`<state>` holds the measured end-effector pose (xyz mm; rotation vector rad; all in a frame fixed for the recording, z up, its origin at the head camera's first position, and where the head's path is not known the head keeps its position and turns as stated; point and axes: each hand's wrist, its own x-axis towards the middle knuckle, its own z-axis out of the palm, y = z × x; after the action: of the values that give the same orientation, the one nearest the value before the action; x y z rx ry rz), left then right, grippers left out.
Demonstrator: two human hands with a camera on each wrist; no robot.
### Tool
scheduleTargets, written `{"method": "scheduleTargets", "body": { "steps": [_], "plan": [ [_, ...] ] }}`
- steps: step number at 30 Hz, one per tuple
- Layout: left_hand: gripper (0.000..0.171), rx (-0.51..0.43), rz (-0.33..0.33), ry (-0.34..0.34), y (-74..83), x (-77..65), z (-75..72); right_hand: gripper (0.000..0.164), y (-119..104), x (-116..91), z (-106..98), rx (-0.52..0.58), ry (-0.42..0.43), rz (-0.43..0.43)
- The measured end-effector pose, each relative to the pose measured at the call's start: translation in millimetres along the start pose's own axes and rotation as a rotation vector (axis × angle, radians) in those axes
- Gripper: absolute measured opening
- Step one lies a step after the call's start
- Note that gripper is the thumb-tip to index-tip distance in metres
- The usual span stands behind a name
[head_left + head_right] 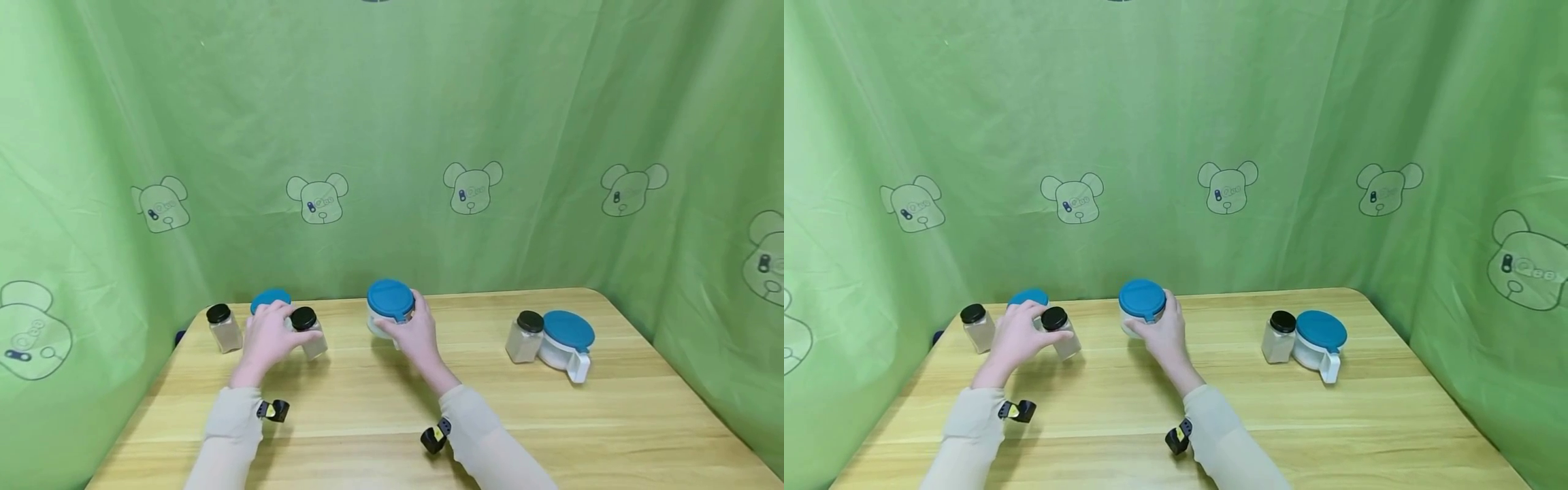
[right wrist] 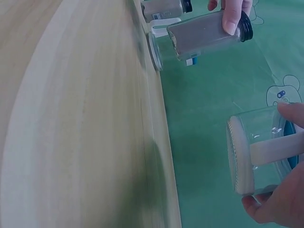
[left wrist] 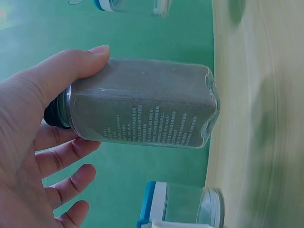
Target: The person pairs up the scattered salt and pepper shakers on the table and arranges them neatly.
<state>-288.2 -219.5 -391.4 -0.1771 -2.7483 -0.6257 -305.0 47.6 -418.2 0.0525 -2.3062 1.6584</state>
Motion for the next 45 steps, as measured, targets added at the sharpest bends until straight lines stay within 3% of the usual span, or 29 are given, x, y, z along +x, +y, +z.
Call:
{"method": "scheduleTargets", "body": {
  "steps": [7, 23, 31, 45],
  "plan": [
    [0.077, -0.031, 0.019, 0.021, 6.1, 4.7, 5.6, 0.087, 2, -2, -7, 0.005, 0.009, -0.015],
    [0.078, -0.087, -0.009, -0.025, 26.9, 14.3, 13.9, 0.086, 4, -6, -25, -0.013, 0.038, -0.017],
    [0.076, -0.066, 0.0, -0.033, 36.7, 16.9, 16.6, 0.09, 4, -9, -36, -0.006, 0.041, -0.001],
    [0.07, -0.088, 0.052, -0.045, 55.2, 25.1, 30.1, 0.091, 14, -12, -51, -0.041, 0.049, 0.032]
  ]
}}
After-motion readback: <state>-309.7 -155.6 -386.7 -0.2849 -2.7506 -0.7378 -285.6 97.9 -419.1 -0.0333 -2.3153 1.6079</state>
